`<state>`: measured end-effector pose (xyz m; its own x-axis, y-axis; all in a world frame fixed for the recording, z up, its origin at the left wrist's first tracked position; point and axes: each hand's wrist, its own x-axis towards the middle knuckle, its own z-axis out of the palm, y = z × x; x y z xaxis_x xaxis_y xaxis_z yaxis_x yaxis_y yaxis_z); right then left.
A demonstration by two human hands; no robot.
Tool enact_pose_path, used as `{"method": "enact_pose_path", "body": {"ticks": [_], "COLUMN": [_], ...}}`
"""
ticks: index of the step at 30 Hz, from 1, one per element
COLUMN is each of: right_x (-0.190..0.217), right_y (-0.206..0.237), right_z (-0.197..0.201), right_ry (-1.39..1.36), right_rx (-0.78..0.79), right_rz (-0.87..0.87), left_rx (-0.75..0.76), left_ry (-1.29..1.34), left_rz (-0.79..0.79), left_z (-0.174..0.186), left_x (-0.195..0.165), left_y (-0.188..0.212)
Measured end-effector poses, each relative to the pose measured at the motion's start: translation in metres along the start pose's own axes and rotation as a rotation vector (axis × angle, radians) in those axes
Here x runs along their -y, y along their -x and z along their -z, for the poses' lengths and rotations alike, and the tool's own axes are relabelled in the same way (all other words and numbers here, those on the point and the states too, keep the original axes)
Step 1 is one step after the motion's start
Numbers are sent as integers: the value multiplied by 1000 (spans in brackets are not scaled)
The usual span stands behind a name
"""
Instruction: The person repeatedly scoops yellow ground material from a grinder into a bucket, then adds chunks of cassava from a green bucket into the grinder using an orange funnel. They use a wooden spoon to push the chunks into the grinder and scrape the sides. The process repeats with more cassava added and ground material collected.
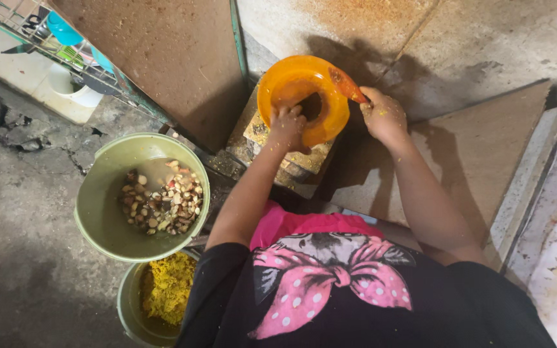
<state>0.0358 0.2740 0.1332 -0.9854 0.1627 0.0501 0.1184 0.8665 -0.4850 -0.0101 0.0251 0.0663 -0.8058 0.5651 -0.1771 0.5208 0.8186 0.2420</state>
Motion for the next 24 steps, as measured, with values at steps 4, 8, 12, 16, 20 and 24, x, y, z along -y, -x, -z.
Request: {"method": "enact_pose_path", "body": {"ticks": [4,8,12,16,20,24], "right_x": [-1,-2,-7,-11,-6,-4], "right_y": [-1,-5,-7,-8,-10,-5], "right_z": [-4,-8,-11,-15,-20,-24], "right_ry": [-91,-139,-252,-364,-713,-558], "right_rx": [-16,-78,-124,-223,-175,-197], "right_rz": [-11,6,16,60,-76,-77], "left_rx": [161,198,106,-17,-122,-418], "left_ry": [-17,86,301,437,484,830], "left_rz": [41,54,64,75,126,169], "left_z": [31,55,68,68,66,66], "left_x": [5,-3,-7,4,10,10], "left_y": [4,7,-8,-12,-8,0]}}
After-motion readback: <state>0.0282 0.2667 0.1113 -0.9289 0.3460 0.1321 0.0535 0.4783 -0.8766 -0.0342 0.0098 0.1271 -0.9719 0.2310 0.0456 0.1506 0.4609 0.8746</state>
